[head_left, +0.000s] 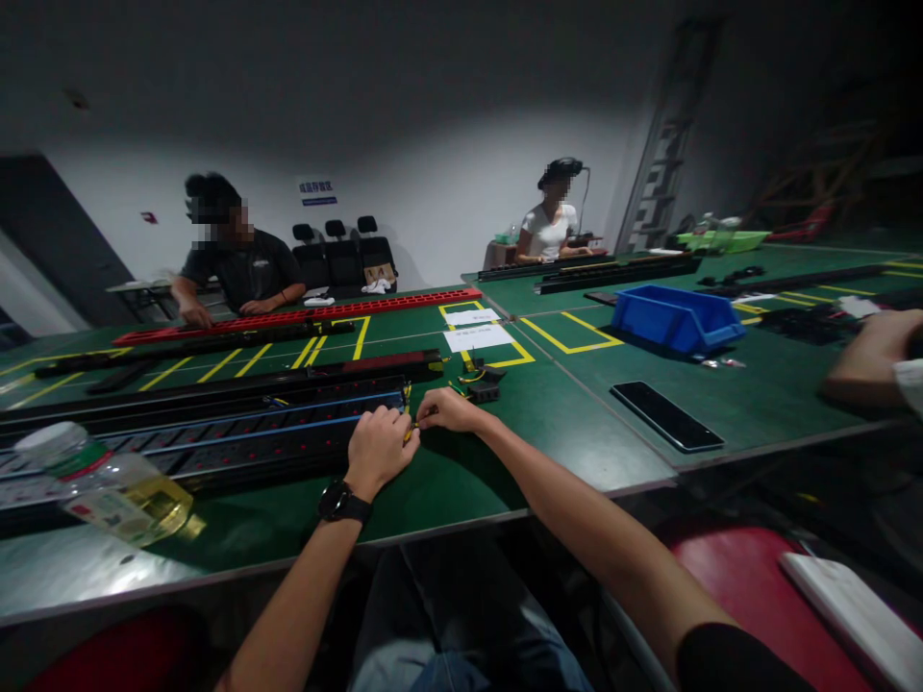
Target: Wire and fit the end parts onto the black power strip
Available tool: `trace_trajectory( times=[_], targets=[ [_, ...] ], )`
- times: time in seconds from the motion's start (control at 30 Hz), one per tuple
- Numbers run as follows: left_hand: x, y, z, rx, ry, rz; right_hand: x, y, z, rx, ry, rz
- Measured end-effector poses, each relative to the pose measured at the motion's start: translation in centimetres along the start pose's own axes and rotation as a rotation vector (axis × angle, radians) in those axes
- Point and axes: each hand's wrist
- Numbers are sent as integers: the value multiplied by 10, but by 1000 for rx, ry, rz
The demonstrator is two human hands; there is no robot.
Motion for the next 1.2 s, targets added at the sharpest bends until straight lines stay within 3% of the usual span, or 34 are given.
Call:
trace_trajectory(
  times=[0.6,0.93,1.2],
  targets=[
    [1,1,-2,-28,14,-2,5,7,17,218,-52,50],
    [5,4,-3,-25,27,8,5,11,14,-65,6,101],
    [5,2,-3,-9,32,3,6,14,14,-67,15,164]
  ],
)
Point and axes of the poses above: each hand's wrist, its own x-axis away from the middle knuckle, its own y-axis out of the back of the hand, z = x × y, and after that the axes turned 5 degrees about z, right-handed
